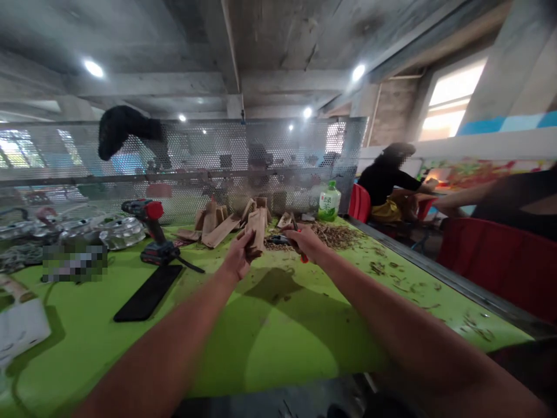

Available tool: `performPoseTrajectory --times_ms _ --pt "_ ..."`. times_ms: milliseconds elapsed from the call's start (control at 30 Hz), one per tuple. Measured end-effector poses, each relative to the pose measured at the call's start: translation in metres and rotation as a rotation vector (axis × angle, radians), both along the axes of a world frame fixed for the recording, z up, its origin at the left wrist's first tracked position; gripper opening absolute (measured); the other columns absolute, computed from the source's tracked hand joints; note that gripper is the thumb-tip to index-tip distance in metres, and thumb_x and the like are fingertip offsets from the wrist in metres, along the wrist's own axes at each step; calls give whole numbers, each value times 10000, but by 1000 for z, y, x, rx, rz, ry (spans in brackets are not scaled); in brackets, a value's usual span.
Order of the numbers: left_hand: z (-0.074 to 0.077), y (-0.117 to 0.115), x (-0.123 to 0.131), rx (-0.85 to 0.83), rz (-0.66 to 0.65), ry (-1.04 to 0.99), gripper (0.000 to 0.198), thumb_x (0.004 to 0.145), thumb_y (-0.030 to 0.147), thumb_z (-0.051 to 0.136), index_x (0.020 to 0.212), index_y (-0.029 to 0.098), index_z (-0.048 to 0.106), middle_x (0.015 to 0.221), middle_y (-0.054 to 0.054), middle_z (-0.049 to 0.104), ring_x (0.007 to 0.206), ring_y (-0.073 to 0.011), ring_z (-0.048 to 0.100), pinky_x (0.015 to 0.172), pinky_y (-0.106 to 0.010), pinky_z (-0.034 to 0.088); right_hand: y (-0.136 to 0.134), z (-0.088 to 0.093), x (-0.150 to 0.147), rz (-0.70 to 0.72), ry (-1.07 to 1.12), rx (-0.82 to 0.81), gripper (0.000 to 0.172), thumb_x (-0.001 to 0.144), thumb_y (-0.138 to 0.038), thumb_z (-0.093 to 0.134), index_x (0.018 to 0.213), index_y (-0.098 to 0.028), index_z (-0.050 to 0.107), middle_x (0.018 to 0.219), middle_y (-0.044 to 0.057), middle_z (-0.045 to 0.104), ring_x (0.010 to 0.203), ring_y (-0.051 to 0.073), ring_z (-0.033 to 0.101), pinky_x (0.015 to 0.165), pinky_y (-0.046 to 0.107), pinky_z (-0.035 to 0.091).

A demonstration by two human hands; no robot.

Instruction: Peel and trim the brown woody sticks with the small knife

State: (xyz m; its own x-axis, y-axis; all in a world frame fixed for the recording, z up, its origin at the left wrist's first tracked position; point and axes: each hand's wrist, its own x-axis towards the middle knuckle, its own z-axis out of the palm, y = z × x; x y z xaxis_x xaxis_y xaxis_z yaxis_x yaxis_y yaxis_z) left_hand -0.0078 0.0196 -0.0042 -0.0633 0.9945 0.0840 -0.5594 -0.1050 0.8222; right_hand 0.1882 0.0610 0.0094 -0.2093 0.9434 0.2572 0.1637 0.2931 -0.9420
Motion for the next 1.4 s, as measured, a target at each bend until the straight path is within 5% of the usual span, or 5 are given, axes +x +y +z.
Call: performPoseTrajectory --times_ms 300,600,900,1233,1400 --pt "-7 11 8 282 4 -115 431 607 199 871 992 164 681 944 -71 770 971 -243 714 925 -385 533 -16 1 -38 12 -15 153 399 662 -552 766 731 -189 615 580 -25 541 504 97 434 470 229 355" --pt "-6 1 13 231 -83 0 394 595 224 886 939 156 706 909 -77 763 927 -230 704 887 -352 515 2 -12 -24 -109 -54 442 308 658 -466 741 696 -181 627 729 -4 557 731 152 518 677 262 410" --pt "9 2 -30 325 -184 186 523 745 337 790 1245 273 650 1353 -98 616 1274 -257 535 907 -323 512 19 0 26 -246 -294 535 174 671 -325 705 696 -184 604 855 18 563 813 166 528 776 282 416" --pt "5 -9 -23 -216 -678 428 538 868 624 540 1180 197 636 922 -164 747 689 -244 721 504 -290 531 3 7 29 194 -547 822 186 845 -330 640 929 -185 721 1093 93 606 936 173 590 852 279 446" --pt "6 -17 -4 -299 -570 412 383 905 527 560 1080 196 645 743 -94 726 396 -112 564 349 -179 391 3 3 24 198 -547 832 252 861 -384 638 1008 -205 736 1115 92 611 953 184 603 847 284 457"
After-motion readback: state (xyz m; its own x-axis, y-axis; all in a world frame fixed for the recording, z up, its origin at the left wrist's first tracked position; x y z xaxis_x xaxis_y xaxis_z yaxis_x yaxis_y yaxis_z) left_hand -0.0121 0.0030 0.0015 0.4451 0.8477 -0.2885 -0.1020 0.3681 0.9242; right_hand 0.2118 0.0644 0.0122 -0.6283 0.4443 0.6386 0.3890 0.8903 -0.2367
